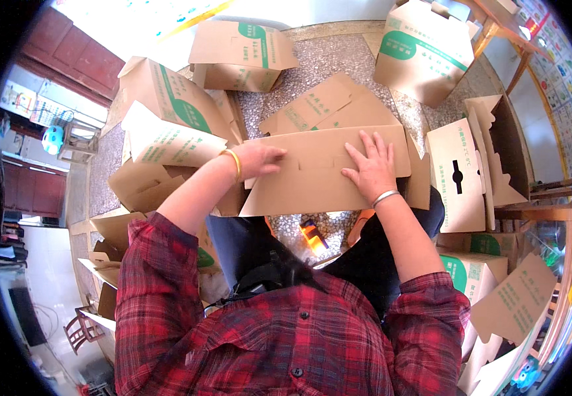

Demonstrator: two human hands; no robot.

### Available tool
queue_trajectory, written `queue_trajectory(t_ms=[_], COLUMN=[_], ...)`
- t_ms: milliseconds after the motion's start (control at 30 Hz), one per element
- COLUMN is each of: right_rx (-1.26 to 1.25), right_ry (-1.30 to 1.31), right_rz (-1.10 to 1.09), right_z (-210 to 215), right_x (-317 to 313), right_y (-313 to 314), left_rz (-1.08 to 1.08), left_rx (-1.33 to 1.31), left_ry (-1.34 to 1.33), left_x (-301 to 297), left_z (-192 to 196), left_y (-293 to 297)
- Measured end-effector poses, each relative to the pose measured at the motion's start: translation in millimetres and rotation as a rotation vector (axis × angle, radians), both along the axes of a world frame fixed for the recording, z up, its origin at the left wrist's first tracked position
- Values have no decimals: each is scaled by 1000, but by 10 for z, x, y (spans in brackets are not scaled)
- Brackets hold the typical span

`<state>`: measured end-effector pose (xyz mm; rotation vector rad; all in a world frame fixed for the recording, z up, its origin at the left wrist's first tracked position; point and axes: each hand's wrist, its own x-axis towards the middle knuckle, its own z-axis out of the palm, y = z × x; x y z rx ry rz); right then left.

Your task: The person sits on the floor and assembles flat-packed cardboard boxes by folding the flaps and tucking the tabs into slots. They handle multiple boxes, folding them into shape and occasionally using yellow tape to secure the seams.

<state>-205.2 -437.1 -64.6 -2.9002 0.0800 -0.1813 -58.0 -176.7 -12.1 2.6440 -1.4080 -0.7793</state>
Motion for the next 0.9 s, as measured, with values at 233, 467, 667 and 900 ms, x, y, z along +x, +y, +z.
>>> queue_trajectory(t_ms=[233,467,667,900], right_rx=[-105,-105,-143,-134], right_ry=[-84,-98,-123,-103], right_rz=[-12,-29,-18,-27], right_z=[-241,-176,-213,-192], right_x=[-42,-5,5,-8], right_y=[-8,31,49,118], left_rz=[87,795,713,489], left_rx=[-549,-1311,-1327,-130], left_ry=[-132,299,467,-436], left_x=[-171,-468,-715,-910], left_z=[186,134,-789,-637], left_y=[177,978,651,197])
